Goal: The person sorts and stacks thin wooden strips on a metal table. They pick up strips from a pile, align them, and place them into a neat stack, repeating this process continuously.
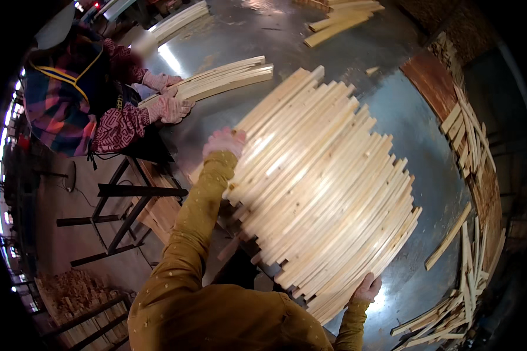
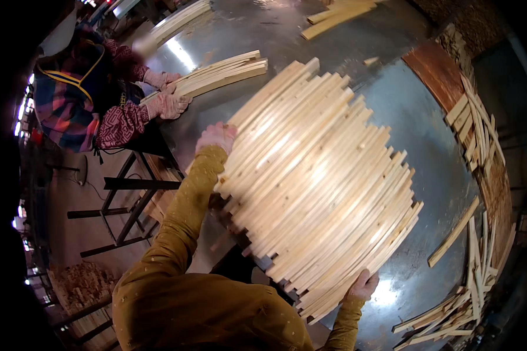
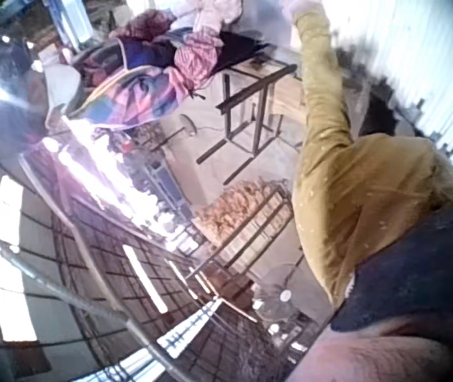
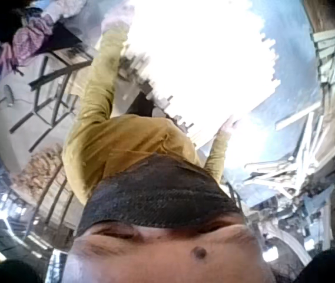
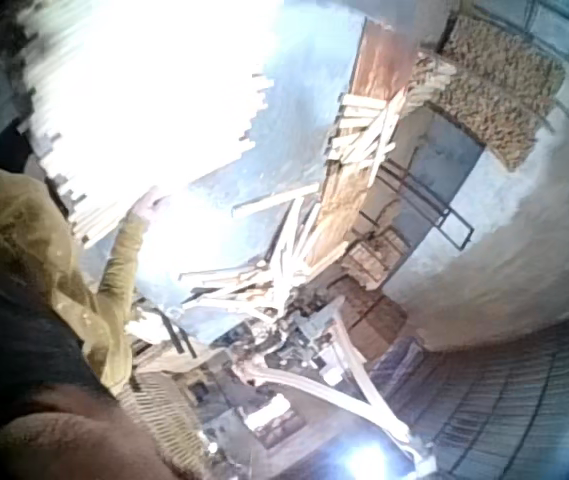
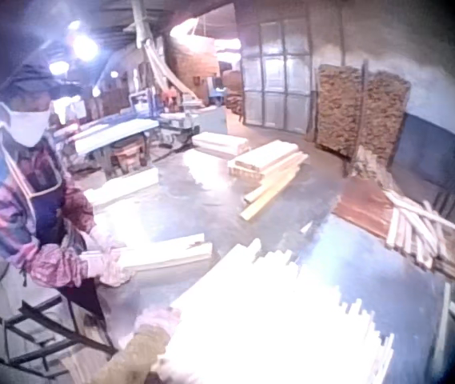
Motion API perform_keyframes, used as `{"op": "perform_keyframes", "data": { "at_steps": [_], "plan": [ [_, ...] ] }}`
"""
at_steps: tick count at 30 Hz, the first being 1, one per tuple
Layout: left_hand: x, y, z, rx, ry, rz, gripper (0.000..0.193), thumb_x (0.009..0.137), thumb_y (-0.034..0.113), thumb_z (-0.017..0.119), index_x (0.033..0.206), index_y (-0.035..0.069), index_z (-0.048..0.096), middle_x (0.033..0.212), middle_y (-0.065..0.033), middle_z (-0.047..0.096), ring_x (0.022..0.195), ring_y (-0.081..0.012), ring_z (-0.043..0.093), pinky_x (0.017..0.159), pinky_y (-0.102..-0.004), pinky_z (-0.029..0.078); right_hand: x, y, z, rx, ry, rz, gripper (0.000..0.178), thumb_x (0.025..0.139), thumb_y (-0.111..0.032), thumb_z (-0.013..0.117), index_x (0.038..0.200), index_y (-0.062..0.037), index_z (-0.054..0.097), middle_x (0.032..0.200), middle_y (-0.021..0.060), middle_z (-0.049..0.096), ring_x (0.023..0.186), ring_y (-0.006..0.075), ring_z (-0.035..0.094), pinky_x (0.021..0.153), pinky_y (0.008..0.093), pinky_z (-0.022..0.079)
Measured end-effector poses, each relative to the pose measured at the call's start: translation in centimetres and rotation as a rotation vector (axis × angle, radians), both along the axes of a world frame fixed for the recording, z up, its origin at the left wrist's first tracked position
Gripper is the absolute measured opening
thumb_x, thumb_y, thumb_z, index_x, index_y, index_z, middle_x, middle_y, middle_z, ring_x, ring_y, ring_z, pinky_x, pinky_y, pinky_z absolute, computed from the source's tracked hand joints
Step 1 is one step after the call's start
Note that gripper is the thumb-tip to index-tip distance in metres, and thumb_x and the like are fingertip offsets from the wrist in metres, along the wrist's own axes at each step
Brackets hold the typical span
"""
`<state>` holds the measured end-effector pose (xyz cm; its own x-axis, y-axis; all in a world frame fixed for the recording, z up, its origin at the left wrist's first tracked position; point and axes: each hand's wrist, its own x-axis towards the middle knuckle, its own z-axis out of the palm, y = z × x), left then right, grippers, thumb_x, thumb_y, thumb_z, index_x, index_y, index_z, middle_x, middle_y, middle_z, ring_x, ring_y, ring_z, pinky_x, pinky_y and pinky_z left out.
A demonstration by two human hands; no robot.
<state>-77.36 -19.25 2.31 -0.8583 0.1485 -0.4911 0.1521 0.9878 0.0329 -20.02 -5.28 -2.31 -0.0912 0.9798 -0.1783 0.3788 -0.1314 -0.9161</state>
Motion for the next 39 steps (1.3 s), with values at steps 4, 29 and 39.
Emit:
{"op": "perform_keyframes", "data": {
  "at_steps": [4,29,39],
  "plan": [
    [1.2,-0.7,3.5,0.083,0.024,-0.03,0.078,0.091,0.067,0.04,0.144,0.01,0.044,0.142,-0.0176,0.046,0.133,-0.0332,0.044,0.106,-0.0452,0.038,0.1,0.4,-1.2,-0.024,0.065,-0.008,0.045,0.097,-0.023,0.057,0.133,0.0027,0.051,0.11,0.0094,0.061,0.094,0.0175,0.056,0.087,0.0315,0.048],
    [-23.3,-7.0,1.5,0.474,-0.875,0.679,0.08,0.094,0.069,0.033,0.15,0.012,0.033,0.137,-0.0143,0.055,0.112,-0.0292,0.061,0.075,-0.0382,0.054,-27.8,-6.6,1.8,0.145,-0.191,0.774,0.04,0.085,-0.023,0.073,0.117,-0.0003,0.063,0.102,0.0191,0.067,0.09,0.0363,0.062,0.081,0.0386,0.049],
    [-28.4,-21.0,-0.6,1.005,-1.541,0.958,0.075,0.099,0.056,0.041,0.149,0.001,0.035,0.127,-0.0191,0.055,0.1,-0.0258,0.063,0.077,-0.0355,0.057,-36.6,1.2,9.7,0.916,-0.186,0.587,0.029,0.087,-0.007,0.065,0.116,-0.0031,0.067,0.084,0.0121,0.066,0.071,0.0285,0.064,0.063,0.036,0.052]
  ]
}}
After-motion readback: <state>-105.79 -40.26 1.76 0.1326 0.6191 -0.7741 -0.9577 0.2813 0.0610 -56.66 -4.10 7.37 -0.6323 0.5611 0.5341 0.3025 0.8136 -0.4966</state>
